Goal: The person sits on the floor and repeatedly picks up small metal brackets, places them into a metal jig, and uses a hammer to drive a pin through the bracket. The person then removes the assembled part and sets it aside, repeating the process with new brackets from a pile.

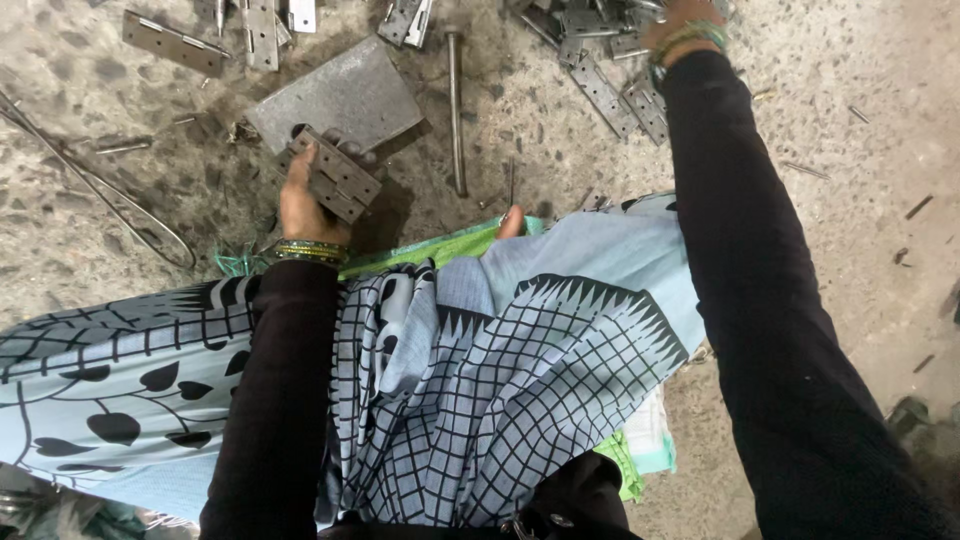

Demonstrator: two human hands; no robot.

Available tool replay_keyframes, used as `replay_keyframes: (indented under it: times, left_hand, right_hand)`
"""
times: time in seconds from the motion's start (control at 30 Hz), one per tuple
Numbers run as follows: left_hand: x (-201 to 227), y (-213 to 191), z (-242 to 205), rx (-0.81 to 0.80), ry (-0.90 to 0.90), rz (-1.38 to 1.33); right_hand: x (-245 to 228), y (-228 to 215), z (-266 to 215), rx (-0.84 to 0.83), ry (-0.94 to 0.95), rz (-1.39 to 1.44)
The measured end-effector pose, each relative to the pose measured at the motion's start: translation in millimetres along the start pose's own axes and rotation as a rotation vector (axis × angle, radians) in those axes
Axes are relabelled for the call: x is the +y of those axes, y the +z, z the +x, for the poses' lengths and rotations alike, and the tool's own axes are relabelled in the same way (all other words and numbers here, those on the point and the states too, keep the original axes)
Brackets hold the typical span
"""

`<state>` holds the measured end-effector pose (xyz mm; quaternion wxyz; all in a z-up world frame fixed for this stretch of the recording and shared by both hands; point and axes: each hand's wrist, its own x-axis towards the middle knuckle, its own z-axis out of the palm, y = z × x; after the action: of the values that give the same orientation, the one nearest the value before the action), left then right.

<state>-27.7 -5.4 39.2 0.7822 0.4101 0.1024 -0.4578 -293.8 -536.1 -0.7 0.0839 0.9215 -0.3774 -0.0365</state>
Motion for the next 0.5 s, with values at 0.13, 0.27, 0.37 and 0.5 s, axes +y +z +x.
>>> replay_keyframes:
  times: [0.13, 0.27, 0.37, 0.5]
  left_hand:
    - [5, -3, 1, -0.004, 0.008, -0.077]
    - [-2, -3, 10, -0.036, -0.037, -0.107]
    - [-6, -10, 16, 0.0, -0.053, -0.059]
    - [-12, -22, 22, -0.052, -0.078, -0.15]
  right_hand:
    - [65, 66, -38, -0.421, 0.075, -0.219]
    - [78, 79, -68, -0.563, -0.203, -0.467]
    - [63, 65, -46, -0.724, -0.144, -0.405]
    - [11, 30, -25, -0.332, -0.3, -0.182]
